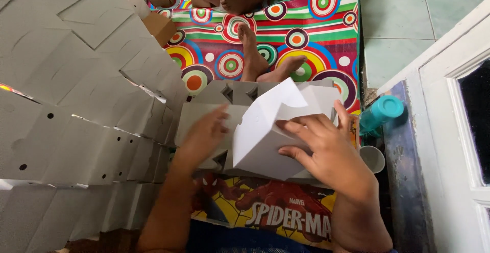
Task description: The person sits on a colorful mat and repeatedly folds flat white cardboard pieces into small boxes by hand. After forming each box, they place it on a growing stack to the left. A child is visible in the background also handling similar cardboard pieces.
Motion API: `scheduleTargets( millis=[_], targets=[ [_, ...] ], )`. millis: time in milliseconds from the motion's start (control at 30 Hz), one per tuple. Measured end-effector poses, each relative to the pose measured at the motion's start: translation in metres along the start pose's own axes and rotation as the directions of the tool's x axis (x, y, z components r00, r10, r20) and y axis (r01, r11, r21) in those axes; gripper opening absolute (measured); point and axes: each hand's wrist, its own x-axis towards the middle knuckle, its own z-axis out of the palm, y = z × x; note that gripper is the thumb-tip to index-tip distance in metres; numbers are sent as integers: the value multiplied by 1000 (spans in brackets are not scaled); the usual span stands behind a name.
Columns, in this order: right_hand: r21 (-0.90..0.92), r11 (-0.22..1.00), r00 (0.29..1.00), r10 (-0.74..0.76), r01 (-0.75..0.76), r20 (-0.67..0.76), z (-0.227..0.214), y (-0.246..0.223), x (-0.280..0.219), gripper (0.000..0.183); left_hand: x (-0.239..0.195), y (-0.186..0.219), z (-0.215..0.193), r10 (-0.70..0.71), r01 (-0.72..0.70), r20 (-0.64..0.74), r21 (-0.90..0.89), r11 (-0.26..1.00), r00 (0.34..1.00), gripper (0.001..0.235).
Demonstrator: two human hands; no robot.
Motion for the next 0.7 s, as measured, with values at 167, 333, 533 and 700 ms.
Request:
scheduleTargets(
  millis=[167,333,533,700],
  targets=[
    [-84,996,999,-41,42,14,1,-12,4,49,-28,53,-32,119,-150,-106,-366,918,987,61],
    [-49,995,996,-86,85,-15,-10,-34,1,43,-28,92,-23,393,-407,-105,-206,890,914,121],
    [214,951,975,-217,222,-49,-34,-33,-4,29,-27,97,-18,432,-357,-2,-566,743,902,101],
    [526,833,953,-4,171,-304,-37,-18,-17,17,-34,86,-21,457,-377,10,-547,747,889,103]
  ],
)
